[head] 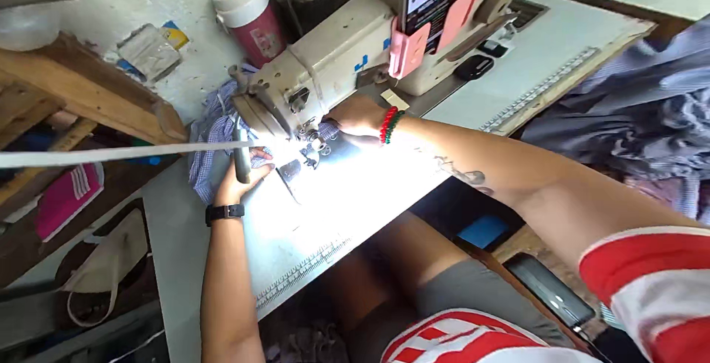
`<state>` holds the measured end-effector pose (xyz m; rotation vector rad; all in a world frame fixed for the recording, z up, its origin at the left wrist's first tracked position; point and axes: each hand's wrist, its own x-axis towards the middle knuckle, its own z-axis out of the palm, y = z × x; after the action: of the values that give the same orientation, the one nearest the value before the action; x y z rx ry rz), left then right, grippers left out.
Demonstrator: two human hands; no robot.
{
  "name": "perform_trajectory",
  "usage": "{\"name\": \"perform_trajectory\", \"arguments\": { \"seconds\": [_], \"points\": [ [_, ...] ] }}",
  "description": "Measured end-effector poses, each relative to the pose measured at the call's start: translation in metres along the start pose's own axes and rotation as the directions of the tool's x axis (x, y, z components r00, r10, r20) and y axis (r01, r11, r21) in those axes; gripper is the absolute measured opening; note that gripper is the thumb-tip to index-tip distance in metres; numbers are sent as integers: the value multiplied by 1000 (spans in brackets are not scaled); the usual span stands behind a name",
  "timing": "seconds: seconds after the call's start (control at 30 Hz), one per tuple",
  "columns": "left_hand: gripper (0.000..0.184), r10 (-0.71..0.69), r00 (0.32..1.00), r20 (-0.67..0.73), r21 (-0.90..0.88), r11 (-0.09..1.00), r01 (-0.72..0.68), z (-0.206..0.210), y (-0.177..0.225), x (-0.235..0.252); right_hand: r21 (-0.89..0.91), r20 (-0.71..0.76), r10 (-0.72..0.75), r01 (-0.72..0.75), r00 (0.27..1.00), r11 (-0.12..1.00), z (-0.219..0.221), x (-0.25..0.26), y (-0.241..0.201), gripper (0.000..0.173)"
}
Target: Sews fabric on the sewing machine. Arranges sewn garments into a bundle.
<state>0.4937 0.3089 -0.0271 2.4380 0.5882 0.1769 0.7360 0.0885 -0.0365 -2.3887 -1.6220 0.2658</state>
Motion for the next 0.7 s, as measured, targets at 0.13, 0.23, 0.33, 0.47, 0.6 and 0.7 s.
{"name": "perform_trajectory", "arguments": {
  "seconds": [0.13,0.23,0.33,0.47,0.6,0.7],
  "points": [
    [59,-285,923,-259,220,913,344,21,58,16,138,-149,72,-51,986,989,-12,-3,-12,36],
    [48,-304,933,-191,231,910,344,39,50,35,155,-220,18,17,975,988,-21,-27,-22,37],
    [46,-325,929,-179,158,922,353,49,38,47,3,-192,-108,111,975,994,3,-41,-28,49],
    [45,-384,901,-200,204,883,422,49,44,48,10,-106,-173,175,979,984,34,-18,-37,31],
    [46,-408,888,-213,157,883,443,49,51,45,123,117,-278,264,953,957,-4,-11,-60,32],
    [50,-380,894,-235,185,886,425,43,55,44,133,157,-271,252,950,959,-18,-14,-58,31]
  ]
}}
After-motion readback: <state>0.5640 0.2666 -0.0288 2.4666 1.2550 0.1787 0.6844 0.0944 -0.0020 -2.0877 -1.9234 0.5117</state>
